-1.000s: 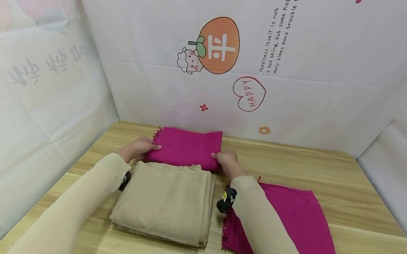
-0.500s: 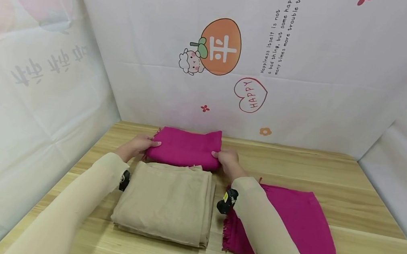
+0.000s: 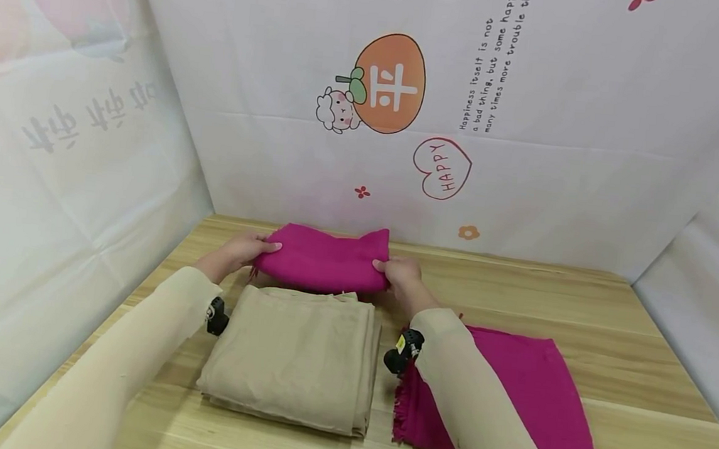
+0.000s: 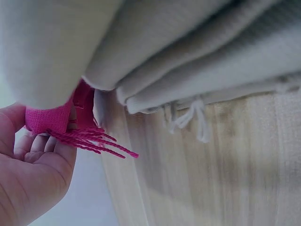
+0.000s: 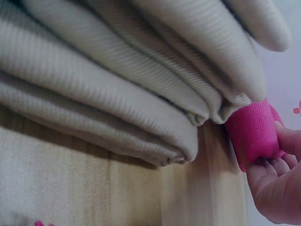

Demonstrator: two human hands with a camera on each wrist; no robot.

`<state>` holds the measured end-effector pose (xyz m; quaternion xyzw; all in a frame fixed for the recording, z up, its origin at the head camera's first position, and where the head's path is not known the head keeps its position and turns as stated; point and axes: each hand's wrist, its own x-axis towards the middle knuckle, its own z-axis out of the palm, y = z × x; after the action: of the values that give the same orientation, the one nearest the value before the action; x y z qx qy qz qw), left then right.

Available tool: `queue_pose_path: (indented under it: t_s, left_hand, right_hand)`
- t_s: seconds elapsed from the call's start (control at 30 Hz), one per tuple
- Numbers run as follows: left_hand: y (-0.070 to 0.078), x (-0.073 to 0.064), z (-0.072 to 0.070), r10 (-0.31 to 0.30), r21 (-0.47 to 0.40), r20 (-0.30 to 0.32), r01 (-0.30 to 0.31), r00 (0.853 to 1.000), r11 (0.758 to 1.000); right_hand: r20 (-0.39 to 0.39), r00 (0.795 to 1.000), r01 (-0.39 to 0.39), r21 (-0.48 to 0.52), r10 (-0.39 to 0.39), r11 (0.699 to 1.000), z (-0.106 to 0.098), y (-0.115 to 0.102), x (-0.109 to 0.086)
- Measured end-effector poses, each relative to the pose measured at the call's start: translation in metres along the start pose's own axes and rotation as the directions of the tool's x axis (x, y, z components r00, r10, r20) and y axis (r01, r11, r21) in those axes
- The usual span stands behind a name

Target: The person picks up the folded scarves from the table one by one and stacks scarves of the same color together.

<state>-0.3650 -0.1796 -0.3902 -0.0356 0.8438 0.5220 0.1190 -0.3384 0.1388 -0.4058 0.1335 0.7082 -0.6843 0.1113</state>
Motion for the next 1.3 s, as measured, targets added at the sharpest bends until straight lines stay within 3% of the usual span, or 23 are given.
queue_pose_path:
  t_s: [0.53,0.87,1.3]
  left_hand:
    - [0.016,-0.008,-0.006,0.037,-0.042,0.003,-0.036,0.999,0.998]
    - [0.032,-0.018,-0.008,0.068,-0.005,0.009,-0.068,0.998,0.998]
    - [0.053,-0.030,0.006,0.090,0.027,-0.001,-0.090,0.996,0.996]
  right_hand:
    - [0.010,0.999,0.039,-0.057,-0.039,0.998,-0.004,-0.019,-0.008]
    - [0.059,0.994,0.100,-0.115,-0.094,0.988,-0.012,-0.032,-0.017]
    - [0.078,0.990,0.129,-0.151,-0.118,0.980,-0.033,-0.042,-0.028]
